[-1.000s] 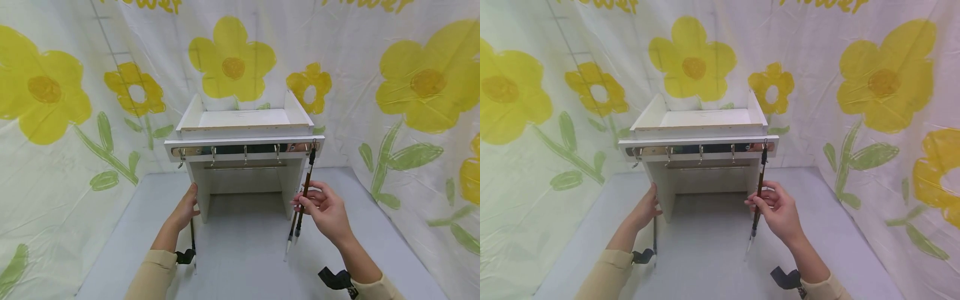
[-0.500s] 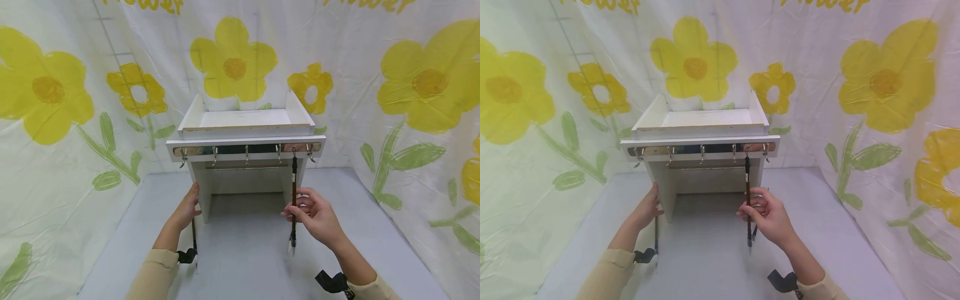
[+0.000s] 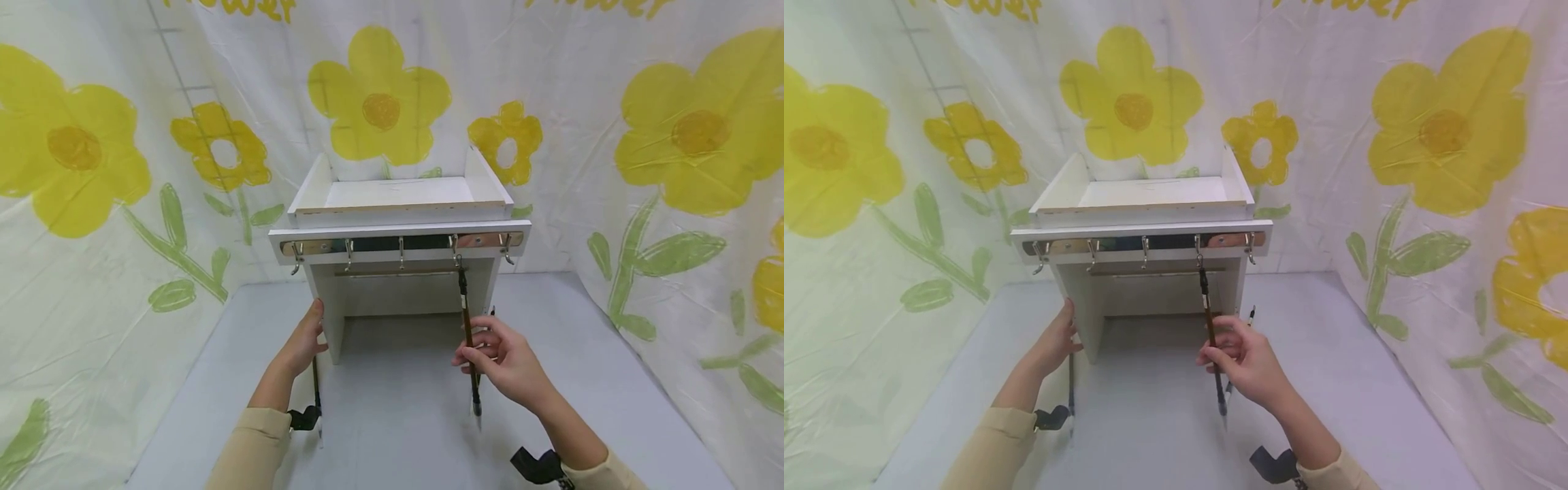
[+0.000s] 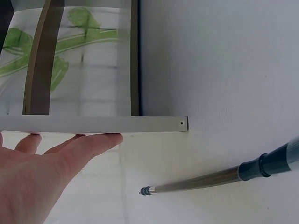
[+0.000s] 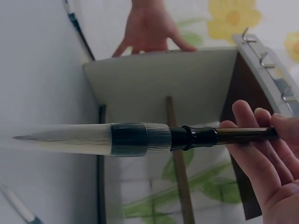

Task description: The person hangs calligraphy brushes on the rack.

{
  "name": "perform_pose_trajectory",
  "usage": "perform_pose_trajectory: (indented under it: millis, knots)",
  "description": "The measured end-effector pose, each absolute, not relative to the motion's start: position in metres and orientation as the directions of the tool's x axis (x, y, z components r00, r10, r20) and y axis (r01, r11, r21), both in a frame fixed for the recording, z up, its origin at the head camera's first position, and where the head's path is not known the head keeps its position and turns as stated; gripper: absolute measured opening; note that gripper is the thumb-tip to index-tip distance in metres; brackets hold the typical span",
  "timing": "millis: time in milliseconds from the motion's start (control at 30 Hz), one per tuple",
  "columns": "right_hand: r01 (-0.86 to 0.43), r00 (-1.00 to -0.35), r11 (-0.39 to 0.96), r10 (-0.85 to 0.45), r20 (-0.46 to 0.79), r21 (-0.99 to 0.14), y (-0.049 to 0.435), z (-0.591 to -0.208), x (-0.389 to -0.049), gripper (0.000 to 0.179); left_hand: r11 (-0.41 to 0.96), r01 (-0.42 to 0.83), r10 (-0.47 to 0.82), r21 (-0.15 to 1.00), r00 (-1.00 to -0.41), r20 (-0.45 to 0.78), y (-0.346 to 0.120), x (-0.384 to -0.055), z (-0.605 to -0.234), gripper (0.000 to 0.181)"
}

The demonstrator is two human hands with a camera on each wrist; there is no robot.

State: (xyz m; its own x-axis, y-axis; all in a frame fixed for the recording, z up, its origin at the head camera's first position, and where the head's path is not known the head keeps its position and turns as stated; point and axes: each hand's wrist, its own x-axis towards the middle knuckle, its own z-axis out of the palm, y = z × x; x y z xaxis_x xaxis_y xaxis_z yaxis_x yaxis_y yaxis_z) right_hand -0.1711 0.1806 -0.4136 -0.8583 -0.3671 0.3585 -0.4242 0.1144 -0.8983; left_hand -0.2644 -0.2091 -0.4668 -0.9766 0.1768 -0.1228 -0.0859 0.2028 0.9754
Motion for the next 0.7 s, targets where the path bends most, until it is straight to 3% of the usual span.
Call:
perform_pose_trajectory:
  millis: [700]
  knots:
    - [-0.402,-0.864,0.141,-0.384,0.324,-0.904,0.1772,-0.4171,-0.1808,0.039,0.202,-0.076,0.173,0.976,-0.979,-0.112,-0.2084,-0.2628,-0.4657,0.078]
